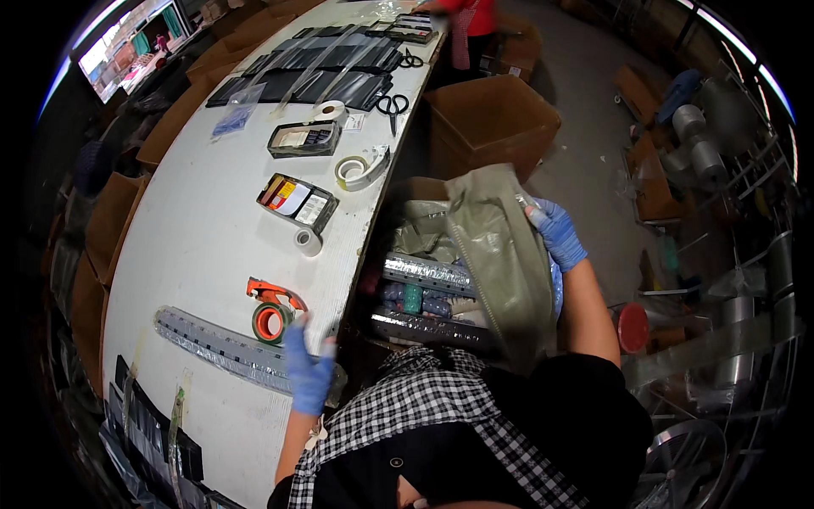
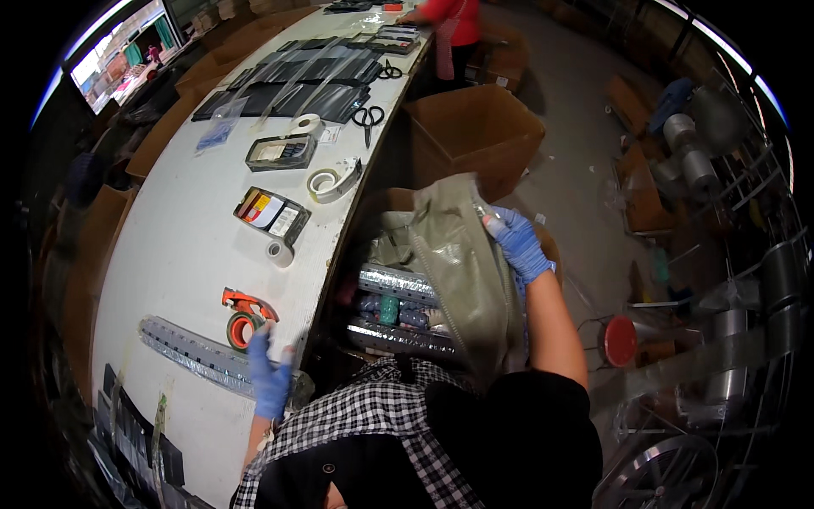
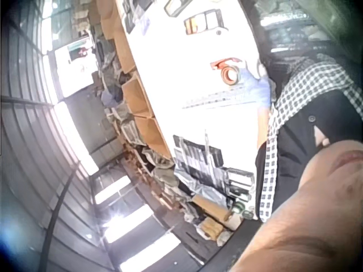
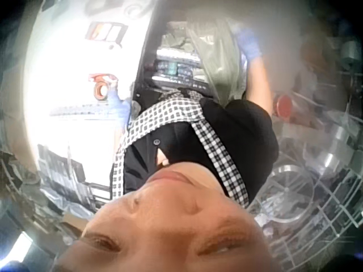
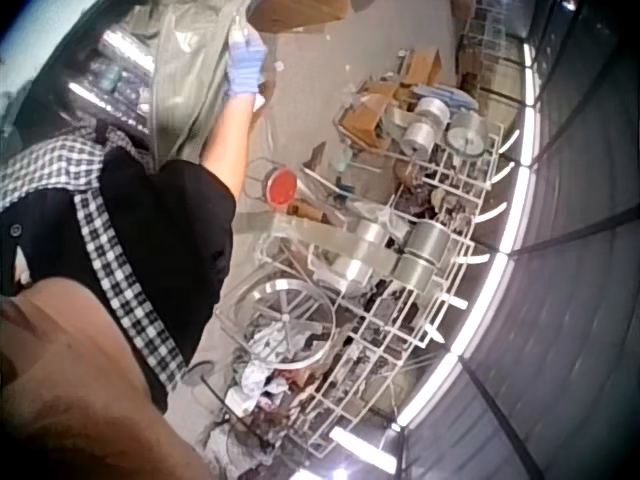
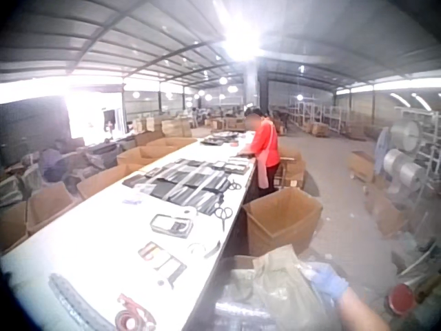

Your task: The person wraps long rectangular items in green fabric, secures them with tape, and affixes shipping labels. They handle items one at a time, using a tape dispenser and scissors, and place finished packages into a cardboard box.

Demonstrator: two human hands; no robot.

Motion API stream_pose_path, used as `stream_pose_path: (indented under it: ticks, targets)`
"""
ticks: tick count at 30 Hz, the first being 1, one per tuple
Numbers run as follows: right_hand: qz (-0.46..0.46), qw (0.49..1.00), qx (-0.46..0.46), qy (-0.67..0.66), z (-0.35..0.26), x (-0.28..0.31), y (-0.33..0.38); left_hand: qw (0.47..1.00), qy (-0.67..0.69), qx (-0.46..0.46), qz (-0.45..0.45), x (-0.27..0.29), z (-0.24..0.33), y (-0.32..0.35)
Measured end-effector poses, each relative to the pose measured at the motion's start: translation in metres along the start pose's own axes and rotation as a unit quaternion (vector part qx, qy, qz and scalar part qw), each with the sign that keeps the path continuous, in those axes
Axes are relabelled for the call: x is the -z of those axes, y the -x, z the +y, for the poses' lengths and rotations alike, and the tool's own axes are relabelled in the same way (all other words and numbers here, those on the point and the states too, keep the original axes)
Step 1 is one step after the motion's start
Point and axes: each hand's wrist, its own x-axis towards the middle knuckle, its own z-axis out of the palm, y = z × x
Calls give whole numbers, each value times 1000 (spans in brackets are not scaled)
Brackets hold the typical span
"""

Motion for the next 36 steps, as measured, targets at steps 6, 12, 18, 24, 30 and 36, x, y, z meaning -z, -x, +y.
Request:
stream_pose_path:
  ticks: [6, 12, 18, 24, 30, 36]
  targets:
    - [-130, 991, 26, 10, 7, -53, 42, 764, 395, 396, -321, -143, 44, -68]
    - [-153, 983, 38, 91, -3, -37, 90, 618, 596, 400, -319, -201, 39, -102]
    - [113, 985, 79, 106, 58, 16, 75, 933, 40, 97, -345, -219, 11, -135]
    - [-94, 958, 162, 217, 17, -51, 89, 965, 113, 166, -170, -197, 51, -103]
    - [-183, 983, -3, 13, 43, -112, 89, 720, 421, 381, -398, -164, 61, -98]
    - [43, 960, 60, 271, 140, 26, 37, 809, 384, 324, -305, -90, 41, -117]
